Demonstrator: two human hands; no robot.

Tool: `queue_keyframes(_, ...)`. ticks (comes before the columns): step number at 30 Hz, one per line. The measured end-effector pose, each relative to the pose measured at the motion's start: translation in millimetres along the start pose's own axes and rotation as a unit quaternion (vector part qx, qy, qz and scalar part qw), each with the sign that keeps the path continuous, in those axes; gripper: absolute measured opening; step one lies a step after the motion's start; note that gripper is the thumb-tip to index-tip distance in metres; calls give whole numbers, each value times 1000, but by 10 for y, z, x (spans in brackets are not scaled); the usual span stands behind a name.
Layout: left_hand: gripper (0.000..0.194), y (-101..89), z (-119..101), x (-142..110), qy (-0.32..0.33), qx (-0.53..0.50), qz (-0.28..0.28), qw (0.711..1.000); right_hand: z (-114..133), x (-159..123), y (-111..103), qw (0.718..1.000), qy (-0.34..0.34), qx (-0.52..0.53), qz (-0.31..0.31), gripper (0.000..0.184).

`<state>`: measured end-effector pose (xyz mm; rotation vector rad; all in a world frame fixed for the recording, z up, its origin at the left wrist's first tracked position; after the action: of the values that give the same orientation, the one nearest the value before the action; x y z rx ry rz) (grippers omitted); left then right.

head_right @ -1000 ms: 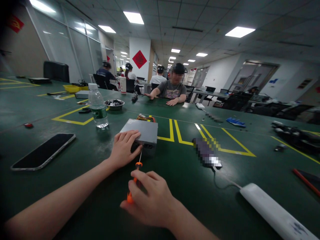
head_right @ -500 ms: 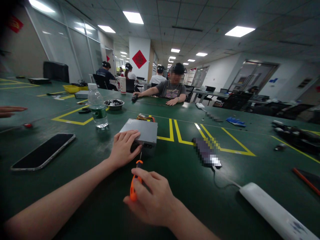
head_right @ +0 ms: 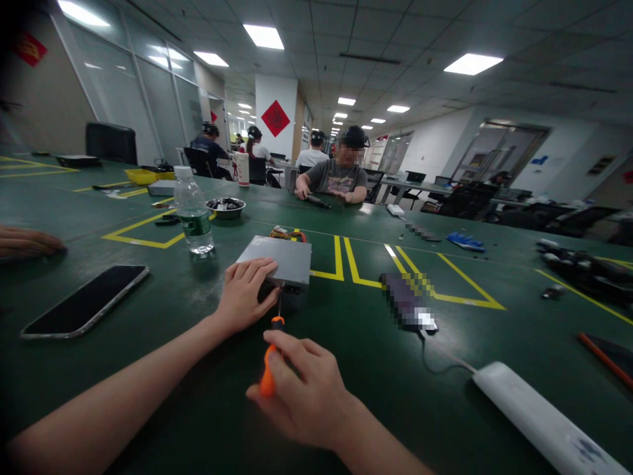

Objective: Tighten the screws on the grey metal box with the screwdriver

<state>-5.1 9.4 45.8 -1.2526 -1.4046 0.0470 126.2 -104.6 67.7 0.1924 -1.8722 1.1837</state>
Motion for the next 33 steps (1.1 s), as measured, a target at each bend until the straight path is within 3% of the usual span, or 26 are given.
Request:
queue_keyframes(4,40,1,7,-3,-3,-2,0,1000,-24,-14,13,999,31,42,4,28)
queue_keyframes(9,40,5,10,3,0,-1,-1,1000,30,40,5,998,-14,11,62,31)
queue_keyframes(16,39,11,5,-1,3,7,-4,1000,29,-7,45,1000,-6,-15,5,22)
queue_keyframes(19,40,12,8,0,3,9,-2,1000,22,-2,52,999,7,7,32,30)
queue_keyframes(23,39,8,7,5,3,8,0,1000,55,46,30,997,-24,-9,76,28)
queue_keyframes(29,38,4,7,3,0,5,0,1000,52,-9,26,1000,-19,-14,7,17)
queue_keyframes(33,39,7,6,0,2,4,-2,1000,45,-18,54,1000,6,6,26,25)
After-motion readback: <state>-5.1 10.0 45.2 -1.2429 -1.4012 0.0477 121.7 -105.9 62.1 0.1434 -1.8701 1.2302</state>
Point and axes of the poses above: each hand's wrist, its own x-axis towards the middle knuckle, its own y-axis out of the palm, z = x × y, the point moved 5 cm from there along x, towards the middle knuckle, and after that the axes turned 13 degrees about -x, right-handed, at the moved point
